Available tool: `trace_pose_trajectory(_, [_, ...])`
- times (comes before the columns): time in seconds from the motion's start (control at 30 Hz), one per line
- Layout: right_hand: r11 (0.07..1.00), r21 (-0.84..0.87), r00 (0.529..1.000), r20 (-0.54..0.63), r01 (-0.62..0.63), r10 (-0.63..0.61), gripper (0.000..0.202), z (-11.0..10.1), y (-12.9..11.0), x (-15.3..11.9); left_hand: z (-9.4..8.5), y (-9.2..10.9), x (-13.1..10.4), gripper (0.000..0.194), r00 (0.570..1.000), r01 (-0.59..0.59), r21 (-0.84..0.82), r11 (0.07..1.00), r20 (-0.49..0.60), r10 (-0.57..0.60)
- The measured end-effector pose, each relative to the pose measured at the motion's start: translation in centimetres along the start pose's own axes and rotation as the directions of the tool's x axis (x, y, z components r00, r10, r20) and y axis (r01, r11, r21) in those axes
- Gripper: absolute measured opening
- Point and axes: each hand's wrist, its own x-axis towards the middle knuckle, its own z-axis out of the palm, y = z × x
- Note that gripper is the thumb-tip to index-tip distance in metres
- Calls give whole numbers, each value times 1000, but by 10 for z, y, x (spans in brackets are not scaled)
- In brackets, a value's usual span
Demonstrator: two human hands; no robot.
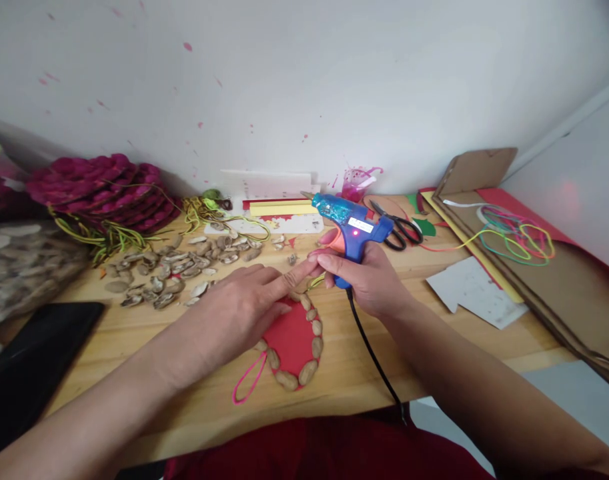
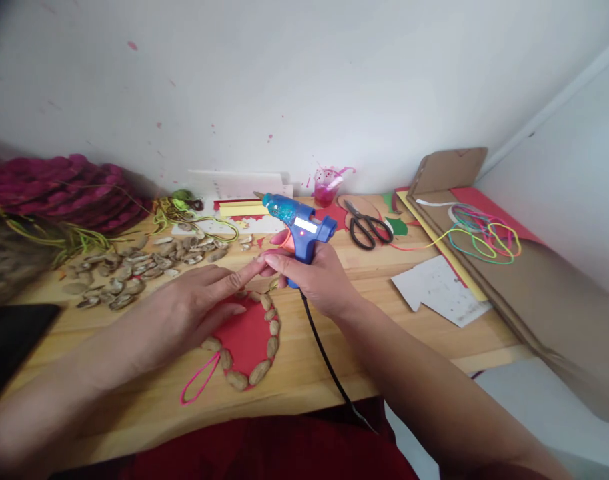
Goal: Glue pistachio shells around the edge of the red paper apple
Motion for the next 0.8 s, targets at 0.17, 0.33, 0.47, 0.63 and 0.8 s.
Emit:
trace_pose_trajectory(0.17, [1000,-27,1000,6,12,-12,29,1,-3,-1,-2,0,0,74,1000,-21,-46,999,8,21])
trace_pose_trajectory(0.33, [998,-26,999,14,52,-52,23,1,-2,-2,-7,4,1,78,998,-40,-40,998,52,42])
trace_pose_trajectory(0.47, [999,4,999,0,54,-54,24,1,1,-2,-8,6,0,79,999,6,-41,999,39,-5])
trace_pose_trajectory(0.63, [999,-1,999,-18,40,-40,28,1,4,-1,-5,5,1,75,998,40,-19,999,54,-39])
trace_pose_trajectory(0.8, [1000,-11,1000,-16,7,-7,28,0,1,-1,-6,1,2,73,998,-30,110,994,54,24])
